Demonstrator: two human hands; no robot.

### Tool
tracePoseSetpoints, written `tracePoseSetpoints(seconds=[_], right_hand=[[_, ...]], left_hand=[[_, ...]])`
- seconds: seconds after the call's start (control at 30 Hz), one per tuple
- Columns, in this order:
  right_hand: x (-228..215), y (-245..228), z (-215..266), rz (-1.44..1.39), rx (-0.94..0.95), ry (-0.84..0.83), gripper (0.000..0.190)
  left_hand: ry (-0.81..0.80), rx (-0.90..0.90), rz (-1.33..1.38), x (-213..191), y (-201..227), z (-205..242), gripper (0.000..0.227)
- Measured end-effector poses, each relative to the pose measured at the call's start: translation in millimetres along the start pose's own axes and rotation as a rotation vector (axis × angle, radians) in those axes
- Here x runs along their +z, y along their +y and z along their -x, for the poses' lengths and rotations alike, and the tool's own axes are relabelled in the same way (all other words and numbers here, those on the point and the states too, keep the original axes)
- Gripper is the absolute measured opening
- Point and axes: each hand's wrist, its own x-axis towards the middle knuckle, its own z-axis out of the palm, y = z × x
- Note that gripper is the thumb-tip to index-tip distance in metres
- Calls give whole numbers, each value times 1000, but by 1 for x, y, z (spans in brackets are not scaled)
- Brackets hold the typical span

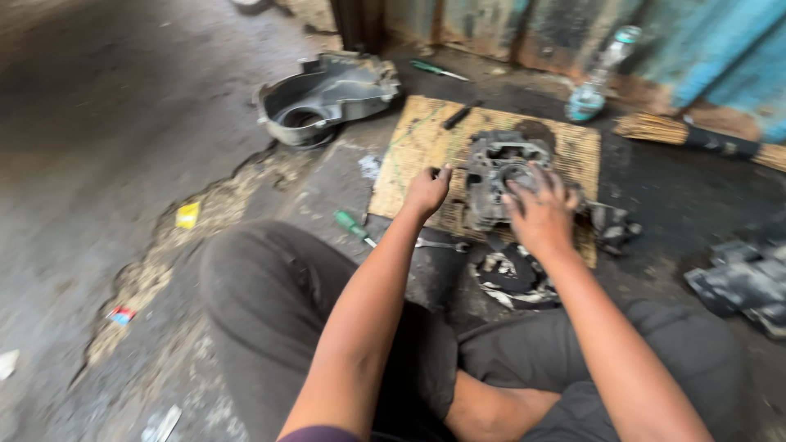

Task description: The person sits on the floor and cleans a disassembled engine cylinder block using a rag. They wipe the exterior surfaces and the interior bore of the cylinder, rotating the block to access different areas. The person also uses a small metal tool to scrape or clean specific spots inside the cylinder.

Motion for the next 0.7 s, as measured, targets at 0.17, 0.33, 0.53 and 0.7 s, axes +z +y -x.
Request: tracePoseSetpoints(seconds=[0.17, 0.33, 0.53, 0.7], right_hand=[[-3, 7, 5, -246, 157, -6, 22], [-2, 18, 5, -464, 238, 48, 40], [-7, 10, 1, -211, 186, -57, 42], [-15, 7, 1, -233, 144, 14, 32]], left_hand=[[-396, -227, 349, 20, 34, 29, 89], [-516, -207, 619, 2, 39, 36, 79], [-447, -372, 743, 1, 50, 43, 55], [-581, -355, 1049, 10, 51, 39, 46]])
